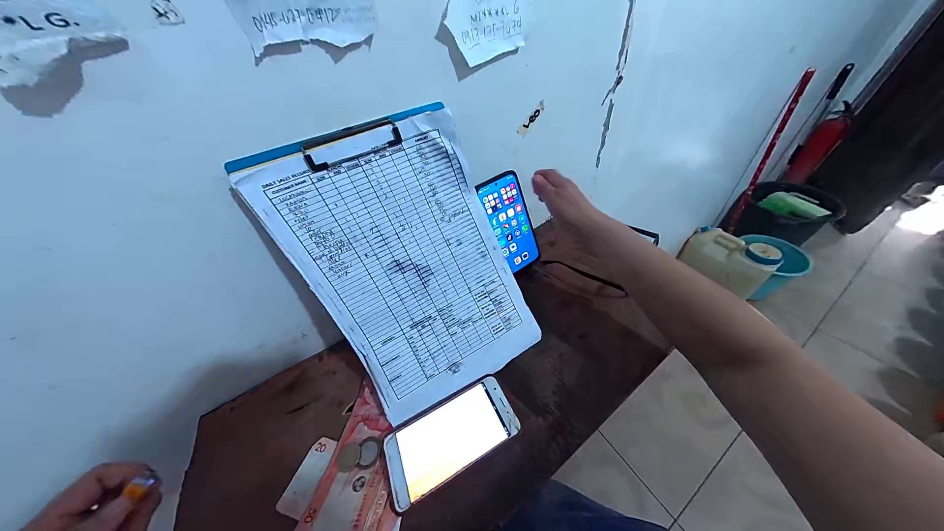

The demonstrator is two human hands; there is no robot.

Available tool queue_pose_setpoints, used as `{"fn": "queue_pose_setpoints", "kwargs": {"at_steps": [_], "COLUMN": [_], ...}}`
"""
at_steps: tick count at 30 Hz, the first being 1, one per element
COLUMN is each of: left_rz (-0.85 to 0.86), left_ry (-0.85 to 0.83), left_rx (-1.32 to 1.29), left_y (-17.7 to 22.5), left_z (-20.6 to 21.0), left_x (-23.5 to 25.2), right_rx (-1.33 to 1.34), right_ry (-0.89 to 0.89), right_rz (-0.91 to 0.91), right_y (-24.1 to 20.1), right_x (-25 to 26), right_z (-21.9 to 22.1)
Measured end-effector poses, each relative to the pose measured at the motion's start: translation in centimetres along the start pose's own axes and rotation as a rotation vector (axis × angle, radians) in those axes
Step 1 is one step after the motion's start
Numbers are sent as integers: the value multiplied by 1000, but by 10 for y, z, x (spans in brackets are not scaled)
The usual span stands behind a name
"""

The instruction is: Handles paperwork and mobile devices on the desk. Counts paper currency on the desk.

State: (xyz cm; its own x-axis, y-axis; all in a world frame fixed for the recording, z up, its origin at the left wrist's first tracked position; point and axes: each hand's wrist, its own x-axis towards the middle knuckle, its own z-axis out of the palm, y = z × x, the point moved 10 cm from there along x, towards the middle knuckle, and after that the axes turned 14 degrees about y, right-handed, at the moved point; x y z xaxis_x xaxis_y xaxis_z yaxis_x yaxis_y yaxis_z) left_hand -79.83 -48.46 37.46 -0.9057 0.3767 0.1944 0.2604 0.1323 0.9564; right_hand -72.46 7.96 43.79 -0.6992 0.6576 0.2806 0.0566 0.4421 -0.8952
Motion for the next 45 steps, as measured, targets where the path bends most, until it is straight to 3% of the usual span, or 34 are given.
{"fn": "queue_pose_setpoints", "kwargs": {"at_steps": [4,7,10,13,16,18,21,24,27,31,38,45], "left_rz": [57,3,-52,8,174,275,392,501,550,575,476,717], "left_ry": [78,168,306,464,425,324,151,-16,-20,54,-97,74], "left_rx": [-44,-17,45,97,23,-52,-123,-177,-164,-68,-27,16], "left_y": [1,-12,-19,3,38,53,71,82,88,87,70,78], "left_z": [-18,-26,-33,-37,-32,-22,4,30,37,29,38,31], "left_x": [7,5,5,-9,-14,-14,-24,-38,-41,-40,-40,-54], "right_rx": [324,402,494,390,556,752,744,835,960,1012,1112,1128], "right_ry": [-169,-150,74,383,570,609,443,219,293,385,431,445], "right_rz": [287,218,-31,-178,-193,-113,70,252,518,683,718,751], "right_y": [51,51,23,-5,-54,-96,-131,-130,-111,-106,-104,-101], "right_x": [39,37,23,9,-36,-79,-143,-186,-217,-243,-256,-266], "right_z": [39,48,15,-64,-109,-84,16,117,175,197,201,213]}}
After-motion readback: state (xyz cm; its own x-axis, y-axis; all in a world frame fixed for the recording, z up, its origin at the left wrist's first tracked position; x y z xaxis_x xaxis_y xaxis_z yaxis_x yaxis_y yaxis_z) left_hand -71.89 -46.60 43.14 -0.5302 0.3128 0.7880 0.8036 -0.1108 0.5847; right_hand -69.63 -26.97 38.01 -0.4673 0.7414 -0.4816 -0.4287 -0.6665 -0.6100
